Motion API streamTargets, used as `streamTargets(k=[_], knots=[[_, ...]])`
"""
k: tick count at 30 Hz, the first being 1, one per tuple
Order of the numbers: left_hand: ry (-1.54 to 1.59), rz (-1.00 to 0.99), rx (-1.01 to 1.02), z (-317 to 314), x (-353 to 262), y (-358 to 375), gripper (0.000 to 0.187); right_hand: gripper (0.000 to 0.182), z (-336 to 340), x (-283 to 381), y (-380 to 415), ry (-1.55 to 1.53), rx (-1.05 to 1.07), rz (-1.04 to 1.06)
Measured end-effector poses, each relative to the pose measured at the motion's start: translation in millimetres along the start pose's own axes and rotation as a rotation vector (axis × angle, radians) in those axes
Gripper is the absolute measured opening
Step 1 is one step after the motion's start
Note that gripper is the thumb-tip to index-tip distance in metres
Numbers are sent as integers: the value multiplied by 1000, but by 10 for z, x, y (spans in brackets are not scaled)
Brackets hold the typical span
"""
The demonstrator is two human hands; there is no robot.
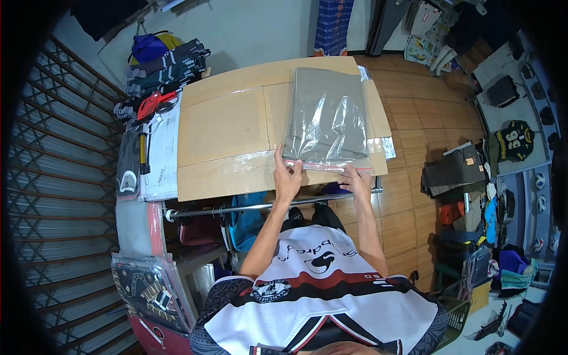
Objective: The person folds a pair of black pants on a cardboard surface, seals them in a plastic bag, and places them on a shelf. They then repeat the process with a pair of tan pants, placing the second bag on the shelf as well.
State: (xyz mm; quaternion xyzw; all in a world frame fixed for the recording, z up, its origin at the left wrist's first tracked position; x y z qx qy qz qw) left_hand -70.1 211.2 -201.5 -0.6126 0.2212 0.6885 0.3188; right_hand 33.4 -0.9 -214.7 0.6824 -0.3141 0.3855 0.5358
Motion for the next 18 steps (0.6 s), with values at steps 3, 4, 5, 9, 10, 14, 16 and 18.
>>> streamTargets(k=[3,4,5,9,10,14,16,18], knots=[[-51,-76,-14,-60,82,-26,68,41,-3,-48,-43,55,20,15],[-42,-100,-21,-78,101,-34,68,40,4,-81,-73,78,25,26],[1,-59,-6,-89,134,-28,68,40,15,-110,-102,98,29,44],[55,30,58,-57,-2,-5,68,39,19,-123,-106,124,35,64],[41,32,77,-54,-6,-10,68,40,9,-98,-89,115,34,59],[-20,22,63,-92,4,-7,66,38,-49,-11,-9,106,24,25],[-54,5,78,-129,71,-15,66,36,-92,20,16,115,46,1],[-73,-4,106,-137,112,-18,66,36,-95,-50,-36,137,43,26]])
Point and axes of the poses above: each hand's wrist, its own y-axis away from the middle knuckle, its own z-axis out of the back of the hand, x = y × z, the point moved 2 cm from there along -y, towards the middle knuckle, and after that the axes turned 2 degrees about -z, right-handed, at the moved point
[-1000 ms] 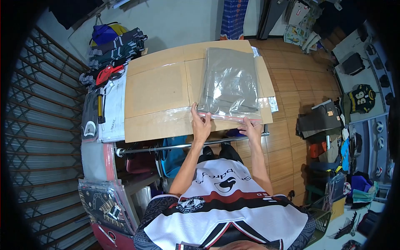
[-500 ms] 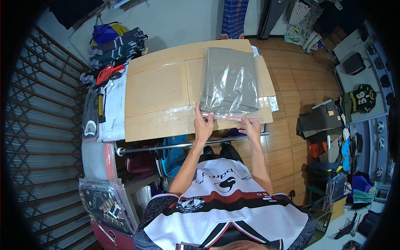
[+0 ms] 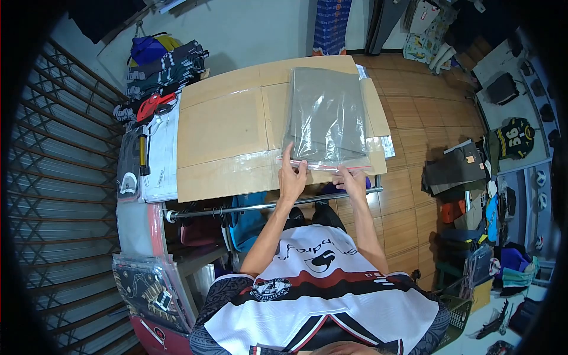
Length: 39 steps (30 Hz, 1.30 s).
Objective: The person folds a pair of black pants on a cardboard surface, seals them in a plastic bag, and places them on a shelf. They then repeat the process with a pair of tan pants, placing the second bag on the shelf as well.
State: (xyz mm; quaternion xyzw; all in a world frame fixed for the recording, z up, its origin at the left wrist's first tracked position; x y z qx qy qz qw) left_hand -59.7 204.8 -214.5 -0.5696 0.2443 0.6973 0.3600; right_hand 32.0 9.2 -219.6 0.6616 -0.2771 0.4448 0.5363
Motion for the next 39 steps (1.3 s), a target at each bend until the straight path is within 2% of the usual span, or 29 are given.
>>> streamTargets(k=[7,13,22,25,28,34,39], knots=[[-25,-44,-11,-17,-33,-12,62,36,-7,-74,-54,2,-5,20],[-52,32,59,-66,-85,17,62,38,-107,61,22,50,15,3],[-50,-10,49,-103,-43,16,62,35,-123,-11,-21,85,12,75],[-61,34,52,-98,-96,17,61,34,-125,11,-17,67,6,31],[-132,-21,52,-93,-156,35,61,34,-145,8,-21,47,19,14],[-16,27,50,-65,-216,42,61,35,-143,-37,-58,63,14,23],[18,28,-66,58,-219,34,67,36,-36,-44,-34,-60,-4,-21]])
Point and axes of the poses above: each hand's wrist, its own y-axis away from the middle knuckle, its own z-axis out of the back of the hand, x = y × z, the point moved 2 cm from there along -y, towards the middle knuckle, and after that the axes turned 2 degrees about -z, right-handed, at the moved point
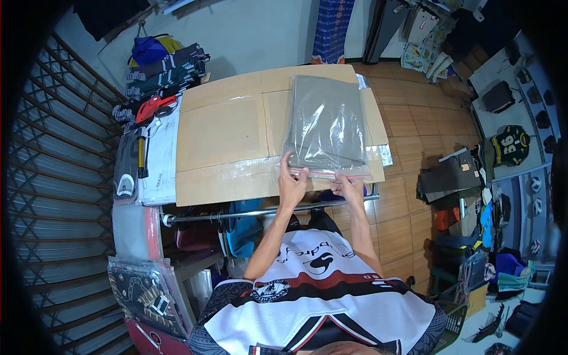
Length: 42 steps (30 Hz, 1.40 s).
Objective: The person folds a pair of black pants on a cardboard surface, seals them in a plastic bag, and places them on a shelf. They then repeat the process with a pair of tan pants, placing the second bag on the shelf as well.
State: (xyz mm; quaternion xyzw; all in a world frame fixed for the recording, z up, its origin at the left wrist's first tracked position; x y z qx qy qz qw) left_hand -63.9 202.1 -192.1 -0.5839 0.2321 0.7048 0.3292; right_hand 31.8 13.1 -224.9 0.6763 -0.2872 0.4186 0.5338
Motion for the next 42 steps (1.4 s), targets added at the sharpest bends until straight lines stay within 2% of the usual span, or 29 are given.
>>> streamTargets(k=[2,5,6,9,13,17,18,21,25,28,31,34,36,38,41,42], knots=[[59,-57,-94,61,99,-33,72,34,108,17,7,-34,-29,-2],[136,82,-83,206,293,-74,75,32,351,46,15,-59,-97,5],[189,-27,-151,215,343,-106,75,31,440,42,10,-67,-121,2],[240,154,-94,395,373,-121,74,29,675,10,6,-91,-152,3],[271,103,-109,491,543,-203,70,28,754,50,57,-68,-175,8],[245,166,-62,610,538,-251,53,29,749,179,114,-8,-212,-6],[214,137,-78,650,532,-274,43,29,762,217,133,23,-221,-11],[142,103,-115,778,501,-407,41,27,913,282,-8,221,-355,159],[220,152,11,722,329,-601,44,38,900,416,-385,347,-468,488],[156,69,98,536,345,-777,49,45,718,594,-681,352,-419,412],[108,92,135,345,322,-874,57,48,455,816,-727,424,-376,350],[12,96,73,303,207,-893,64,50,486,672,-1026,483,-291,373],[31,138,99,311,171,-938,69,48,556,598,-1132,335,-93,324],[26,237,154,254,-52,-901,72,46,609,814,-892,216,114,233],[154,324,242,49,87,-891,72,53,860,992,-584,79,191,102],[207,406,344,-26,76,-863,70,63,983,992,-501,42,133,52]])
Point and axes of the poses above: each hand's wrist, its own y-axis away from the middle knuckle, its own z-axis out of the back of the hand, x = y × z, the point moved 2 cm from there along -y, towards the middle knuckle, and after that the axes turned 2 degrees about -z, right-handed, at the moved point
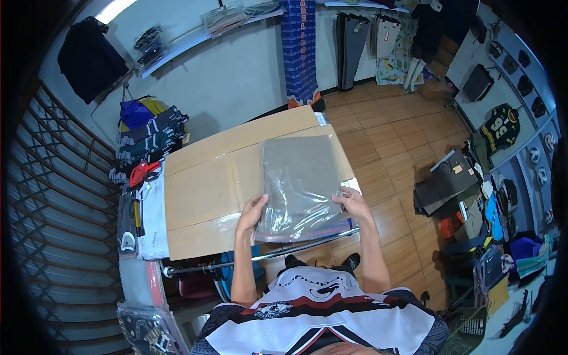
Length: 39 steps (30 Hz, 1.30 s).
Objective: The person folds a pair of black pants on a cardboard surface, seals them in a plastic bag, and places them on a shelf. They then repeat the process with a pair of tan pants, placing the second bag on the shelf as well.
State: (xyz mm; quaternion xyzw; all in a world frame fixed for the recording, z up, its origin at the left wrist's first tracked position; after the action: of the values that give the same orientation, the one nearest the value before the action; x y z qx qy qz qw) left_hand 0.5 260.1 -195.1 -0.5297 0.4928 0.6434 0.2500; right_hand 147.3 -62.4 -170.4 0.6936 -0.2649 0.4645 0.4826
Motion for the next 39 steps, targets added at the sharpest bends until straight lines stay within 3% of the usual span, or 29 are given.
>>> streamTargets(k=[4,9,14,18,24,33,39], knots=[[171,114,150,-636,148,155,60,72,791,-27,300,1,229,-4],[29,53,120,-2017,22,424,42,73,1970,42,704,-7,203,-30],[41,-73,185,-2999,-12,392,34,71,2834,24,1000,-65,129,-94],[87,-126,249,-3756,-192,370,33,55,3357,115,1192,-214,8,-61],[-51,-132,453,-4555,-339,-90,33,26,3967,-106,999,-643,-194,39],[-46,-75,566,-5353,-620,-1227,30,63,4641,189,146,-594,-205,54],[-10,-133,463,-5531,-867,-2371,25,56,4890,883,-1114,-475,-143,53]])
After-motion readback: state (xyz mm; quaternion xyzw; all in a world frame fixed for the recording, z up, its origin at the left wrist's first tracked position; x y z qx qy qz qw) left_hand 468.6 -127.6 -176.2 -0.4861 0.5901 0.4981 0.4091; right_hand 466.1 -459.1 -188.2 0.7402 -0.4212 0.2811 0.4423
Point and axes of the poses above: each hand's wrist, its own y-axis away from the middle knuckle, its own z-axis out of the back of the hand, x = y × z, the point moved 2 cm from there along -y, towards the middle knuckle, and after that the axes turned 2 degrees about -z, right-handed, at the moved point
